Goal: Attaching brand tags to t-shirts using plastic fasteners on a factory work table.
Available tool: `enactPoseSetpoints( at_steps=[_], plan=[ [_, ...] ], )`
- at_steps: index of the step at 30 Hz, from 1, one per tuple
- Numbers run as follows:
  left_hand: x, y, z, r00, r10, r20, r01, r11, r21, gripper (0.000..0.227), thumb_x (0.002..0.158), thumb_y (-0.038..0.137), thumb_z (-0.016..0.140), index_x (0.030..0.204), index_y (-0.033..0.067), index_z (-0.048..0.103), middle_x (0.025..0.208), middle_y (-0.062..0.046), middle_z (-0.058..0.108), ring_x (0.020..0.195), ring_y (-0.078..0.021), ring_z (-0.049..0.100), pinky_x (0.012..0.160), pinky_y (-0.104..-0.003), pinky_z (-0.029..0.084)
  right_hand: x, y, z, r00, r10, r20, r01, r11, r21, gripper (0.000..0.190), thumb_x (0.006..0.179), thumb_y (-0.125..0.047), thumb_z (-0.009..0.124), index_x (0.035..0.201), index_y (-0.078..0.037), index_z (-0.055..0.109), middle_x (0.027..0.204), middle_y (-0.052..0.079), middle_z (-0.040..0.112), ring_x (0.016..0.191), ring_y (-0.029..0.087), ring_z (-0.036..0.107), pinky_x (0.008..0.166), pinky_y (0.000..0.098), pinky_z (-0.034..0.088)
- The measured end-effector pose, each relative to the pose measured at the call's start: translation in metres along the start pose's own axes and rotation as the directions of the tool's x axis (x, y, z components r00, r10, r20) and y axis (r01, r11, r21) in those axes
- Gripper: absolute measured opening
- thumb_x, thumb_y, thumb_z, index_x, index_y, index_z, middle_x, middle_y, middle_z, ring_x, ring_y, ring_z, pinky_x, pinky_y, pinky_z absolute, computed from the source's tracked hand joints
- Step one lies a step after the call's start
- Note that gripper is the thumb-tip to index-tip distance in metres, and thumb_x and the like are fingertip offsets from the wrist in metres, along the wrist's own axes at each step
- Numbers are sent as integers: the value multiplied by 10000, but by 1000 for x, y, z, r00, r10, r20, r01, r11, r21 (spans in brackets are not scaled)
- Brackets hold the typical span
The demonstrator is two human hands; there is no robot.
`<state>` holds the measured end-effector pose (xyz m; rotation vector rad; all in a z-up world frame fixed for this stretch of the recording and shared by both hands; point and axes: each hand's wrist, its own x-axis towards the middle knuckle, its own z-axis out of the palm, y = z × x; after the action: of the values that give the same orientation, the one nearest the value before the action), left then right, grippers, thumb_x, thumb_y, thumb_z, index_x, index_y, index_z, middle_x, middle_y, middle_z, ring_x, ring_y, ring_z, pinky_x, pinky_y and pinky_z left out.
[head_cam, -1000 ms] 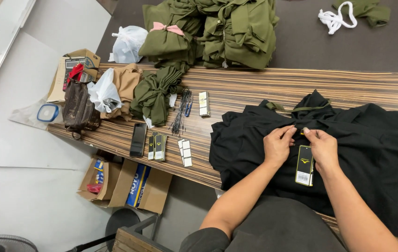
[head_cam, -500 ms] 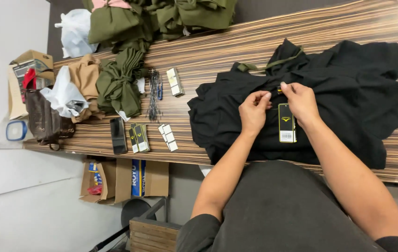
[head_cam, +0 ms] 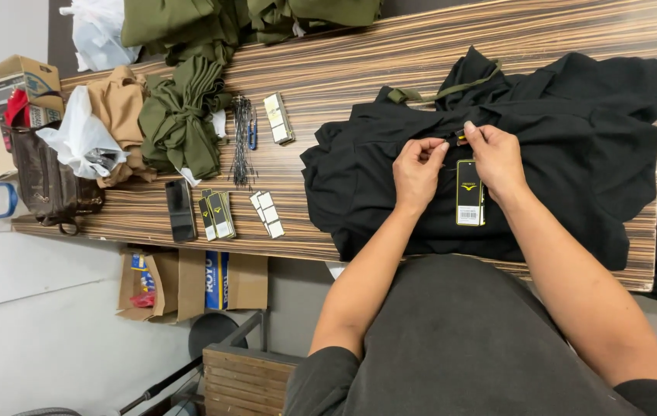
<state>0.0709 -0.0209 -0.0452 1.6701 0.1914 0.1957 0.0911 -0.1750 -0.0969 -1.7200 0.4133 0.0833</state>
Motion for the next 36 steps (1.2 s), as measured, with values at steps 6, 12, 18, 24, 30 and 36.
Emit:
enactPoseSetpoints(
  at_steps=[6, 12, 18, 24, 30, 36],
  plan=[
    [0, -6, 2, 1000, 26, -5, -26, 995, 96, 112, 845, 111, 817, 928, 56, 765, 784, -54, 639, 694, -145, 688, 584, -236, 587, -6, -7, 1, 1000, -8, -1, 8, 1000, -1, 328, 1117, -379, 693, 958, -97, 748, 601, 3, 532, 593, 73, 490, 538, 224, 367],
    [-3, -10, 7, 995, 101, -10, -98, 981, 168, 83, 838, 95, 794, 912, 83, 757, 759, -37, 612, 698, -155, 677, 579, -254, 573, -15, -18, -3, 1000, -24, -15, 23, 998, -54, 295, 1112, -387, 697, 965, -141, 767, 636, 12, 597, 650, 80, 539, 573, 243, 393],
    [-6, -17, 10, 975, 222, -21, -210, 947, 242, 82, 853, 85, 785, 920, 120, 752, 771, -7, 603, 718, -159, 683, 580, -255, 571, -19, -23, -4, 998, -57, 5, 58, 991, -125, 317, 1125, -405, 688, 978, -139, 776, 761, 41, 704, 744, 142, 642, 665, 307, 464],
    [-7, -17, 12, 942, 331, -49, -310, 918, 248, 79, 883, 49, 755, 915, 119, 740, 777, 10, 592, 725, -167, 679, 572, -230, 560, -23, -31, -5, 999, -52, 5, 52, 991, -124, 308, 1122, -398, 685, 977, -141, 775, 802, 44, 721, 795, 153, 649, 716, 319, 472],
    [-6, -21, 12, 906, 418, -72, -387, 884, 264, 99, 895, 28, 743, 909, 124, 728, 792, 32, 584, 730, -162, 675, 569, -212, 555, -23, -33, -4, 998, -57, -8, 55, 991, -121, 322, 1123, -411, 679, 963, -148, 773, 816, 27, 727, 809, 138, 651, 725, 308, 473],
    [-3, -27, 14, 872, 484, -71, -447, 847, 287, 99, 890, 16, 736, 909, 111, 718, 809, 20, 586, 758, -190, 683, 616, -230, 572, -25, -36, -4, 998, -55, -5, 54, 984, -168, 335, 1129, -432, 655, 949, -178, 778, 797, 23, 716, 788, 150, 655, 710, 298, 467]
  ],
)
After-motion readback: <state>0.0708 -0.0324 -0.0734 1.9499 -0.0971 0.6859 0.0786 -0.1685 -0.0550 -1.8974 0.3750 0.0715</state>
